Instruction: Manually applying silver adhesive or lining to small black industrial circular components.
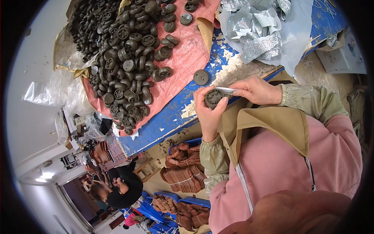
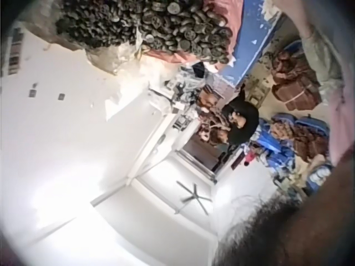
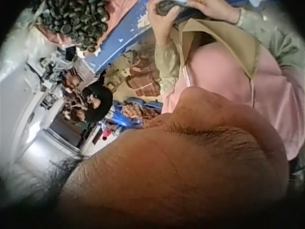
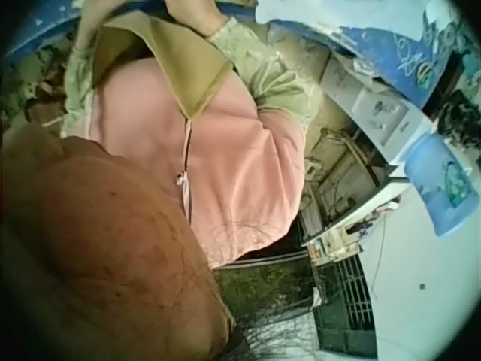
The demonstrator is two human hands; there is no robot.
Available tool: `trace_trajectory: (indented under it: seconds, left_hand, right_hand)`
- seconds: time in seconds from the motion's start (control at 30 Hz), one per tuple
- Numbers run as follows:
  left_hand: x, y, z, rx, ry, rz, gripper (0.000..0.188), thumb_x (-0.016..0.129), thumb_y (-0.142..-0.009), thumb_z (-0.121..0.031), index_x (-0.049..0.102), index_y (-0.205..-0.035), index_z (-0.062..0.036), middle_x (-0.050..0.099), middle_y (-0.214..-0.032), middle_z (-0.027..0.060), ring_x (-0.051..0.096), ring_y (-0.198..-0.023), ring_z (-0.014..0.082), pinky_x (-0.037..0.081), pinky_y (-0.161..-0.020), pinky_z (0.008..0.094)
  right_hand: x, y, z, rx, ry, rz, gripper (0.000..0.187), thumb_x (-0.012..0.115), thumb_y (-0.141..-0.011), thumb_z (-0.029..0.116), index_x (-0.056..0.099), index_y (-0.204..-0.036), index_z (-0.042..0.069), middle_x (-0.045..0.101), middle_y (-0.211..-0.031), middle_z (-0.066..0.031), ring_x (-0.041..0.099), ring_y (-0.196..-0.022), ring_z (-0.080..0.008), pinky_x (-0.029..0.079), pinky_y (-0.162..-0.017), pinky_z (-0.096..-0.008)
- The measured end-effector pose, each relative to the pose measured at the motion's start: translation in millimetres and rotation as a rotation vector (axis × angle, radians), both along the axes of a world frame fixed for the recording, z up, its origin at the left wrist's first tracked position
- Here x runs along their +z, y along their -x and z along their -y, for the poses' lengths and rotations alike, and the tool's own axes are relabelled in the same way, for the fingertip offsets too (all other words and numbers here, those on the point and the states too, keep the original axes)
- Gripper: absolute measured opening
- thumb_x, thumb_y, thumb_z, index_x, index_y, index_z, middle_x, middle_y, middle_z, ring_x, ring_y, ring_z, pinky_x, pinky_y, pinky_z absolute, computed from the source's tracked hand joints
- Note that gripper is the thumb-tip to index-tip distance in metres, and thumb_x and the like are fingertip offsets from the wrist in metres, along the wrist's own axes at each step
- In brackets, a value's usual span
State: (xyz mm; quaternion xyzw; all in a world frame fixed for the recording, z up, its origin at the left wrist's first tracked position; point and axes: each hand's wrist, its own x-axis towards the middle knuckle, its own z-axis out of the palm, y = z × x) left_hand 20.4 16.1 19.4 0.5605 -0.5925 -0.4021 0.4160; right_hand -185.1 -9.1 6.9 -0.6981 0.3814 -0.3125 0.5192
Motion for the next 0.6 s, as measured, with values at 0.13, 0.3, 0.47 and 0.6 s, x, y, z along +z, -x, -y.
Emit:
trace_trajectory:
  seconds: [0.13, 0.3, 0.47, 0.6]
  left_hand:
    - [-9.0, 4.4, -3.4, 0.041, 0.036, -0.044, 0.041, 0.072, -0.071, -0.002, 0.054, -0.107, -0.0021, 0.052, -0.11, 0.0085, 0.053, -0.096, 0.0143, 0.045, -0.084, 0.0269]
    - [-18.7, 13.7, -6.9, 0.012, 0.03, -0.215, 0.051, 0.07, -0.074, -0.002, 0.044, -0.118, -0.0032, 0.053, -0.116, 0.0123, 0.055, -0.1, 0.0148, 0.048, -0.085, 0.0273]
    - [-7.2, 20.9, -10.2, -0.038, -0.046, -0.224, 0.071, 0.067, -0.074, 0.001, 0.03, -0.134, -0.0043, 0.052, -0.121, 0.0152, 0.055, -0.105, 0.02, 0.046, -0.09, 0.0327]
    - [4.0, 10.1, -11.0, -0.129, -0.206, -0.58, 0.083, 0.067, -0.073, 0.001, 0.02, -0.141, -0.0059, 0.049, -0.123, 0.0152, 0.051, -0.11, 0.0208, 0.043, -0.094, 0.0328]
  right_hand:
    - [3.8, -3.4, -3.3, 0.011, 0.023, -0.023, 0.019, 0.057, -0.089, 0.017, 0.064, -0.103, 0.006, 0.064, -0.082, -0.018, 0.064, -0.075, -0.0351, 0.049, -0.064, -0.0409]
    - [6.6, -6.8, -5.9, 0.018, 0.083, -0.075, 0.018, 0.056, -0.089, 0.016, 0.064, -0.101, 0.006, 0.064, -0.083, -0.0185, 0.062, -0.077, -0.0382, 0.048, -0.064, -0.0446]
    - [-1.8, -3.8, -4.9, -0.023, 0.111, -0.104, 0.018, 0.056, -0.088, 0.016, 0.064, -0.1, 0.006, 0.063, -0.082, -0.0197, 0.061, -0.077, -0.0387, 0.048, -0.063, -0.0438]
    - [7.4, 2.8, -4.3, -0.006, -0.086, -0.014, 0.02, 0.054, -0.089, 0.012, 0.064, -0.104, 0.003, 0.065, -0.077, -0.0163, 0.063, -0.067, -0.0275, 0.049, -0.062, -0.0369]
